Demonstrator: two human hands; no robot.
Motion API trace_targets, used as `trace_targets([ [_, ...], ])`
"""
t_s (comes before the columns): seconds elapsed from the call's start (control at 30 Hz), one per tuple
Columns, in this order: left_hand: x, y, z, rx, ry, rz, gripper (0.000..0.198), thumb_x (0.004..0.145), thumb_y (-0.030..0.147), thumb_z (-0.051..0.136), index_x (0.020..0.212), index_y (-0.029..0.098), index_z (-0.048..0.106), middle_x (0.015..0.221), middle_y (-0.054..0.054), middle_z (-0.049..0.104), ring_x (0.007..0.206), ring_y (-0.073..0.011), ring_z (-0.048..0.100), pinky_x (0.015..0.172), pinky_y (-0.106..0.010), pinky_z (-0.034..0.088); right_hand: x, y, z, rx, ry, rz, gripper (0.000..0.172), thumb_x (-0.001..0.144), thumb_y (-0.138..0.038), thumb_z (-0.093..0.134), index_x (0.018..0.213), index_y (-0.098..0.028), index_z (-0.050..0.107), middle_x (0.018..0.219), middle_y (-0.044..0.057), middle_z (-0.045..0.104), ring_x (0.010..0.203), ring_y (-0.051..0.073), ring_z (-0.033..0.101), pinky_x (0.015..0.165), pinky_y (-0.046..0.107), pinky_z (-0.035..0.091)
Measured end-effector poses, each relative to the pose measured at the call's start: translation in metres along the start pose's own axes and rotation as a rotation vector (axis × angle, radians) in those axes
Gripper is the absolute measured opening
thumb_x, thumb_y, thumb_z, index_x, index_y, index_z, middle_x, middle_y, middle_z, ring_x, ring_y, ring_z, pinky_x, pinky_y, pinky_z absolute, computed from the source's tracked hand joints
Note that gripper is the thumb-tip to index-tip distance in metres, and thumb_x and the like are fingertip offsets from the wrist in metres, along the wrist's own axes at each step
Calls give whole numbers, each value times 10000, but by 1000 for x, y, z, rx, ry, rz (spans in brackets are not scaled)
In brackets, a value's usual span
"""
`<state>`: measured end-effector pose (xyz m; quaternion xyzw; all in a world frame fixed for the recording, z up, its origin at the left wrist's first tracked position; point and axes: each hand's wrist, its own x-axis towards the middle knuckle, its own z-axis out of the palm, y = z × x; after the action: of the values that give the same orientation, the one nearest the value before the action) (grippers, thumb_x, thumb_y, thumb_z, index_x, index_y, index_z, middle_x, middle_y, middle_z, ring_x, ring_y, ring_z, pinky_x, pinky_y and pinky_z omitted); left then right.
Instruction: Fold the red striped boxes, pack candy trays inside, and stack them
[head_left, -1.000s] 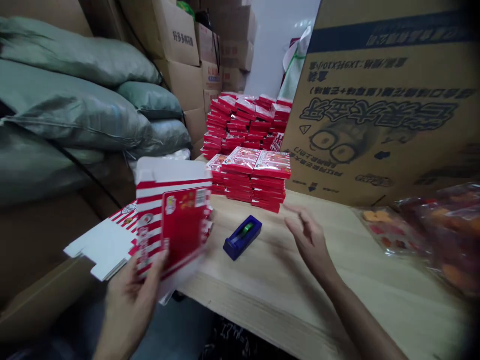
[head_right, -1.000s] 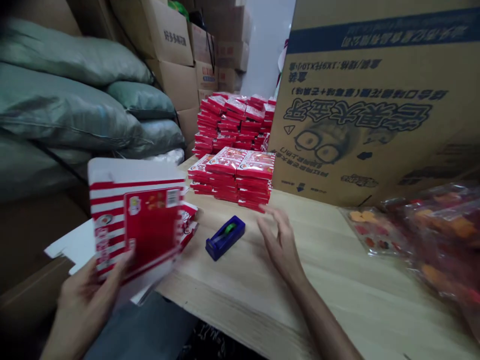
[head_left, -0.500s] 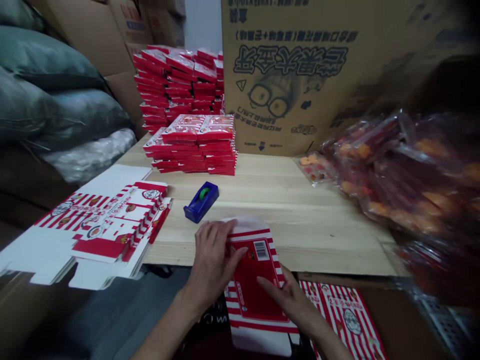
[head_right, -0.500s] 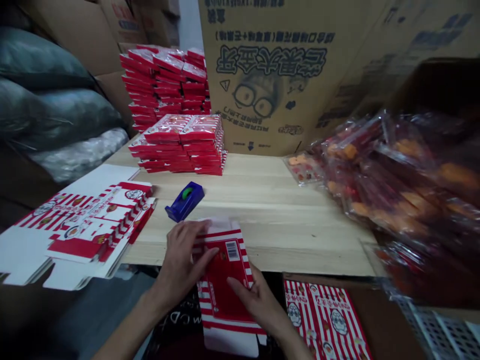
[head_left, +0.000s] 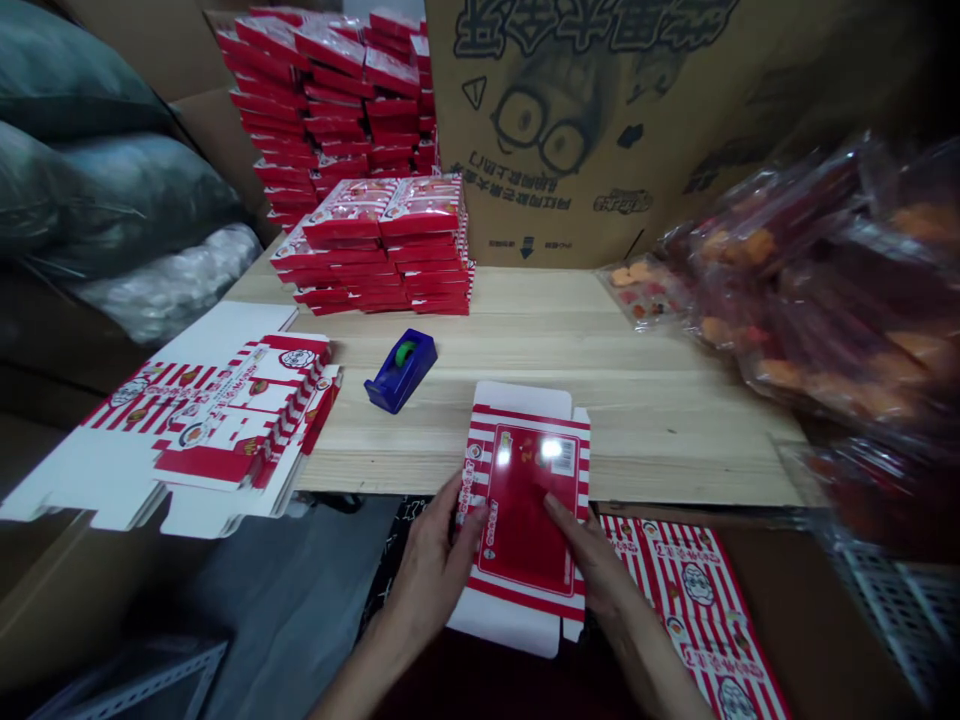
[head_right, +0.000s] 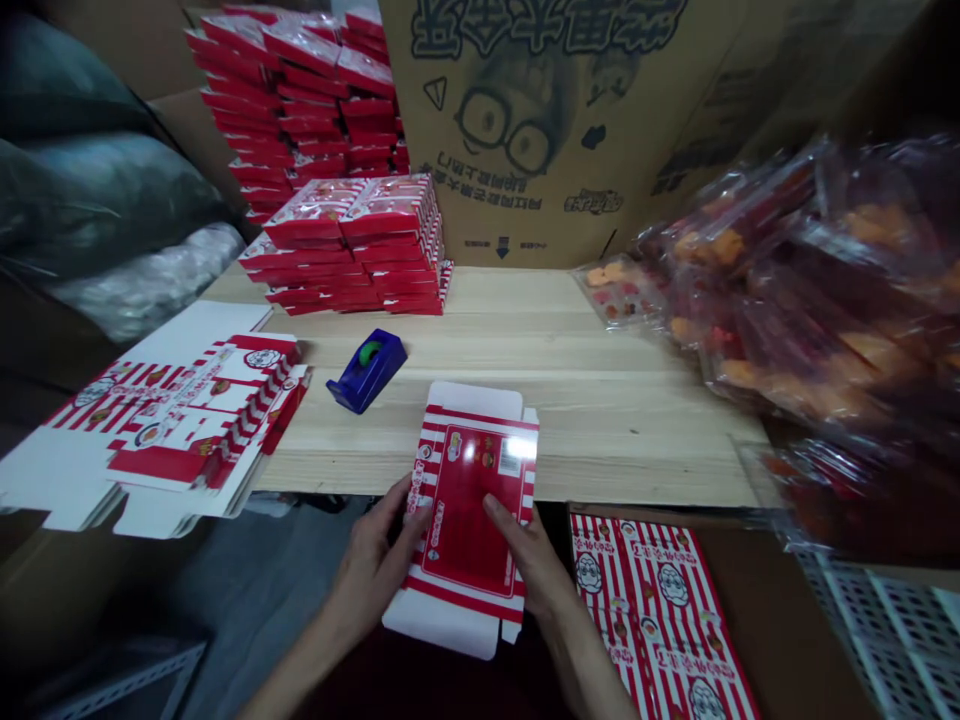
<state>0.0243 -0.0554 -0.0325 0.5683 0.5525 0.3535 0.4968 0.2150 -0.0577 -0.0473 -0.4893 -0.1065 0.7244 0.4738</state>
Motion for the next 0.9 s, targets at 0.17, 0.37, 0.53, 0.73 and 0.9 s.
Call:
trace_targets([
  [0.17, -3, 12, 12, -338, -109, -144, 591, 870, 348, 771, 1406, 234, 550, 1227, -109, 754, 1037, -269, 731, 900, -407, 603, 3, 8, 2, -27, -8, -25, 584, 652, -478, 944, 1157, -266, 741, 1141, 87, 817, 1143, 394, 738, 1006, 568, 584],
  [0.37, -3, 18, 6, -385, -162, -135, 534, 858, 294, 779, 1366, 250, 622, 1262, -95, 751, 1065, -269, 728, 939, -427, 596, 3, 12, -2, -73, 35, -62, 587, 596, -509, 962, 1086, -242, 779, 1063, 95, 833, 1062, 396, 766, 960, 554, 600],
  [0.53, -9, 14, 5, -298, -205, -66, 327, 972, 345, 640, 1275, 246, 715, 1220, -77, 772, 1031, -252, 735, 935, -397, 579, -1, 13, 3, -166, 7, -122, 515, 616, -452, 965, 1045, -228, 787, 1047, 93, 834, 1044, 377, 769, 944, 520, 604],
  [0.73, -6, -1, -2, -404, -77, -177, 349, 936, 405, 695, 1222, 210, 740, 1140, -92, 799, 1068, -281, 737, 896, -391, 595, -2, -11, -9, -197, -187, -164, 546, 644, -439, 941, 1139, -297, 762, 1186, 56, 804, 1167, 334, 724, 1035, 505, 549],
  [0.9, -4, -16, -13, -544, -221, -250, 396, 888, 368, 766, 1253, 227, 711, 1166, -81, 793, 1033, -277, 755, 942, -428, 588, 11, -12, -27, -161, -405, -106, 666, 618, -441, 962, 1227, -314, 725, 1234, 58, 784, 1179, 314, 719, 1040, 493, 538],
])
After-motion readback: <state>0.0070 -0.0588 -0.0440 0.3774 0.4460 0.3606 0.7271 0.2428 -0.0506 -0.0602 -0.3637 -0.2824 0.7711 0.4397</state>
